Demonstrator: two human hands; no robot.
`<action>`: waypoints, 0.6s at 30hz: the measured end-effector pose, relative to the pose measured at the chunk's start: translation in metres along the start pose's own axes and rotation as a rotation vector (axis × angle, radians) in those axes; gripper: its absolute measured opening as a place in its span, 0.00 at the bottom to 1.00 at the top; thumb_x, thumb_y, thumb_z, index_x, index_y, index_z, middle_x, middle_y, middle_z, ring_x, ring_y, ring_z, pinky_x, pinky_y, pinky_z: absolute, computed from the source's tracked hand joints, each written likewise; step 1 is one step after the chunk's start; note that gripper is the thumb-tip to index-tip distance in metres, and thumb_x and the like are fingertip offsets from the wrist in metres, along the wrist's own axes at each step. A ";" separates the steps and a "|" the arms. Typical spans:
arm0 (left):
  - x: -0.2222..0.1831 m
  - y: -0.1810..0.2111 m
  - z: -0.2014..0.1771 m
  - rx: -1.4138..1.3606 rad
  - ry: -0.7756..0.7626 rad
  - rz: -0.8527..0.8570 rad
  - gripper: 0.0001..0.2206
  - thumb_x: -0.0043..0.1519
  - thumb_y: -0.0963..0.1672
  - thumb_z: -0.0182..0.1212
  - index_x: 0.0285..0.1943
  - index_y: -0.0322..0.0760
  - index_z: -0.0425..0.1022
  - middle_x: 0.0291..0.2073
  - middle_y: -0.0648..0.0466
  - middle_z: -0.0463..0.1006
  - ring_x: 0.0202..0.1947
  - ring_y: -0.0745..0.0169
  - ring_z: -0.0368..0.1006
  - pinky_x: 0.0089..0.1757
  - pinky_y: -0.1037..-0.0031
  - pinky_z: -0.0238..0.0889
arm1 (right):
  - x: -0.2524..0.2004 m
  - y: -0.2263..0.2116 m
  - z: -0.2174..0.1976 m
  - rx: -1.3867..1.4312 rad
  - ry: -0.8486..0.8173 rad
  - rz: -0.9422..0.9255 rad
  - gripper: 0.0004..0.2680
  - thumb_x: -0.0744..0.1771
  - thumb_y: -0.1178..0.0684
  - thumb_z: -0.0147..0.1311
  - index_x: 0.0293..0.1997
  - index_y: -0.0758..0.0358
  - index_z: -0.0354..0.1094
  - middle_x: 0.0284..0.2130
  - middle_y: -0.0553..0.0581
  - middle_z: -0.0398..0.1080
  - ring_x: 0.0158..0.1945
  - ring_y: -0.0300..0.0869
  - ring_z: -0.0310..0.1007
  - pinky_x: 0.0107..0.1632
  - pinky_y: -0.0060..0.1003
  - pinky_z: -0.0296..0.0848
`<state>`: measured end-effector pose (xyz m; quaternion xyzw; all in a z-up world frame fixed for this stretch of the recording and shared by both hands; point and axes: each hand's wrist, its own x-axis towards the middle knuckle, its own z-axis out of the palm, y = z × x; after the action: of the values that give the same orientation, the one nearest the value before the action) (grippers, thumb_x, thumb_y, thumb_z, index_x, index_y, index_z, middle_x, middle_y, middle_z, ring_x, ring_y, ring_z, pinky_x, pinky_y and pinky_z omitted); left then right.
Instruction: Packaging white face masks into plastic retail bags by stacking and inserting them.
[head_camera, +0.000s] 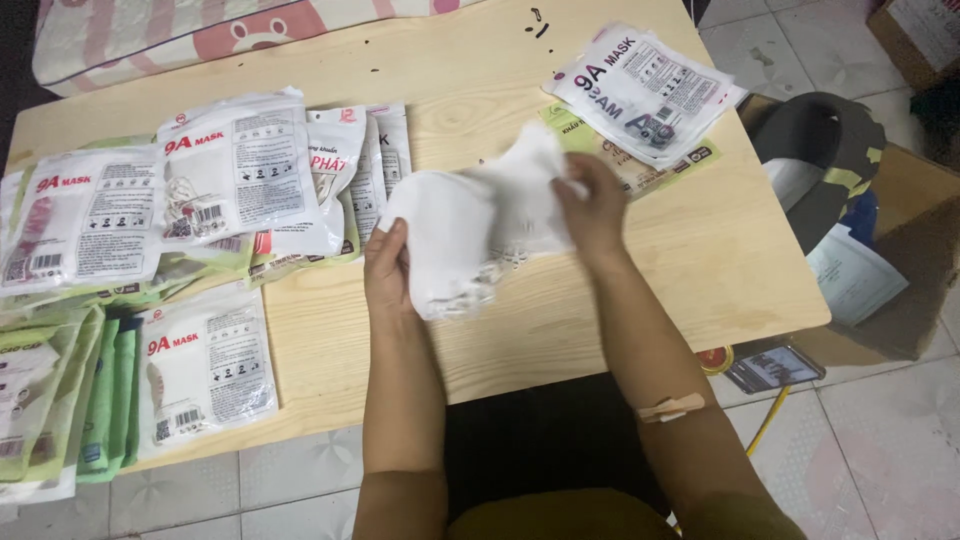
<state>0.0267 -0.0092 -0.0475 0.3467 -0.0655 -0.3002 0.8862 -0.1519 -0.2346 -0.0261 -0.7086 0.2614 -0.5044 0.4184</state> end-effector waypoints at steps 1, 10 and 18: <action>-0.003 -0.001 0.009 0.000 0.001 -0.001 0.14 0.62 0.41 0.63 0.56 0.34 0.77 0.45 0.40 0.83 0.45 0.50 0.82 0.49 0.59 0.77 | 0.005 0.002 -0.010 -0.001 -0.001 0.001 0.16 0.62 0.68 0.68 0.54 0.65 0.73 0.39 0.64 0.74 0.45 0.55 0.77 0.52 0.47 0.76; -0.012 -0.010 0.035 0.446 0.025 0.091 0.09 0.61 0.37 0.66 0.50 0.32 0.80 0.33 0.39 0.83 0.32 0.53 0.83 0.36 0.63 0.80 | 0.000 0.006 -0.037 0.954 -0.279 0.441 0.19 0.63 0.70 0.56 0.59 0.57 0.66 0.50 0.56 0.76 0.53 0.47 0.79 0.58 0.41 0.78; -0.023 -0.015 0.043 0.578 -0.070 0.004 0.13 0.59 0.38 0.70 0.52 0.31 0.79 0.33 0.44 0.81 0.31 0.60 0.79 0.36 0.67 0.78 | -0.020 0.032 0.009 0.405 -0.478 0.180 0.21 0.59 0.59 0.74 0.56 0.67 0.73 0.48 0.68 0.76 0.58 0.54 0.73 0.62 0.51 0.68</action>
<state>-0.0130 -0.0292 -0.0232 0.5741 -0.1795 -0.2790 0.7485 -0.1485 -0.2326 -0.0646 -0.6834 0.1119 -0.3266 0.6432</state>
